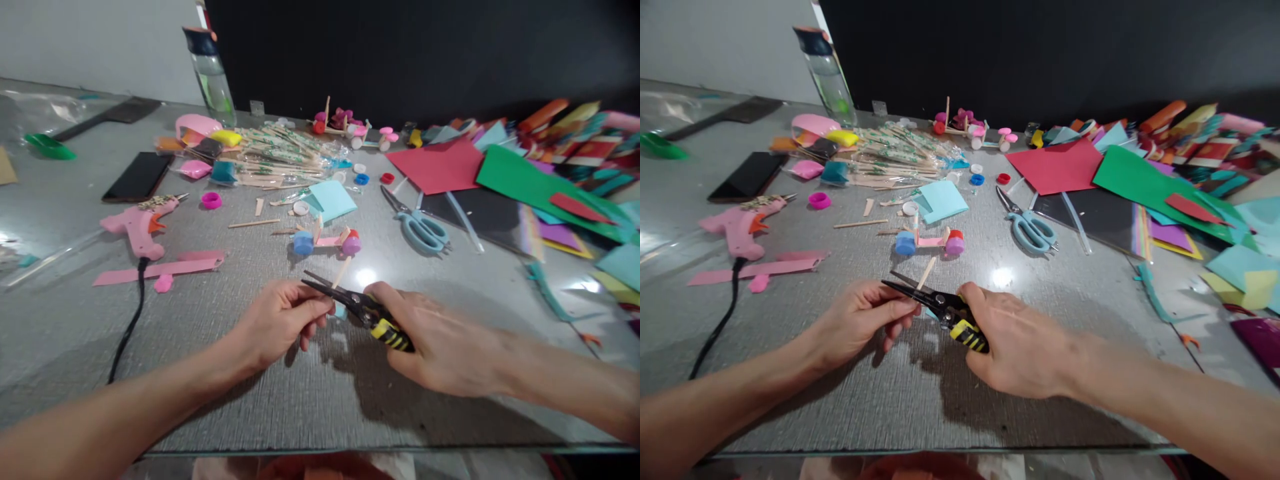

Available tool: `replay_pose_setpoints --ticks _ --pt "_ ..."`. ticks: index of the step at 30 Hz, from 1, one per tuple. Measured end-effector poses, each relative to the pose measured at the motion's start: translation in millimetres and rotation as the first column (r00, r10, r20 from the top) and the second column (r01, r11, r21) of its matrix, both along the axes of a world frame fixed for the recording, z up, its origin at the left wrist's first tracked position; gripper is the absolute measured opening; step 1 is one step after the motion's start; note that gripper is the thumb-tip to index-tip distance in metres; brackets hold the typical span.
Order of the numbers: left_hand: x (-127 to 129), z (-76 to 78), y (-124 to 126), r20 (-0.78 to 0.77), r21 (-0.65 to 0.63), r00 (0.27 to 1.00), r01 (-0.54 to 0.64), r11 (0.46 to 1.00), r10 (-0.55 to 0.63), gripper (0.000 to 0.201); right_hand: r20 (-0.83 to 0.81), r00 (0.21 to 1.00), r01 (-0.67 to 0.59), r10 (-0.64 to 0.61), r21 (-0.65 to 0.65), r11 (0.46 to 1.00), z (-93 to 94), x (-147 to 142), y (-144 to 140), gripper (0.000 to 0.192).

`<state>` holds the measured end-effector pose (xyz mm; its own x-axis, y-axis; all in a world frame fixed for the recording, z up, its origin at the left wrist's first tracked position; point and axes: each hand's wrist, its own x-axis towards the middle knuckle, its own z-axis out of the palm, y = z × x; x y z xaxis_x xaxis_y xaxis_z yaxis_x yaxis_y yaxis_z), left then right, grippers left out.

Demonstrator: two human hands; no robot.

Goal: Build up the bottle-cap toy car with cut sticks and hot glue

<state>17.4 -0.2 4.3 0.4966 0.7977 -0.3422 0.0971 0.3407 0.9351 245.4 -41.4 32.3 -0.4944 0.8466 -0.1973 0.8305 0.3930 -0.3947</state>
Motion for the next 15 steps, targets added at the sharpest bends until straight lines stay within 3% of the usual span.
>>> replay_pose_setpoints --ticks 4,8,12,15 --pt "-3 0.3 3 -0.010 0.003 1.000 0.020 1.000 -0.020 0.020 0.003 1.000 0.016 -0.016 -0.003 1.000 -5.1 5 0 0.035" --pt "-8 -0.4 8 -0.044 0.093 0.999 -0.018 0.996 0.023 0.021 0.023 0.999 0.043 -0.043 0.014 0.999 -4.5 11 2 0.030" --pt "-8 -3.4 3 -0.149 0.154 0.986 0.094 0.984 -0.071 0.025 0.057 0.997 0.053 -0.056 0.059 0.997 1.0 19 1 0.041" --pt "-7 -5.1 -3 -0.221 0.285 0.972 0.144 0.948 -0.081 0.028 -0.011 0.984 0.176 -0.176 0.151 0.973 -6.5 36 -5 0.042"
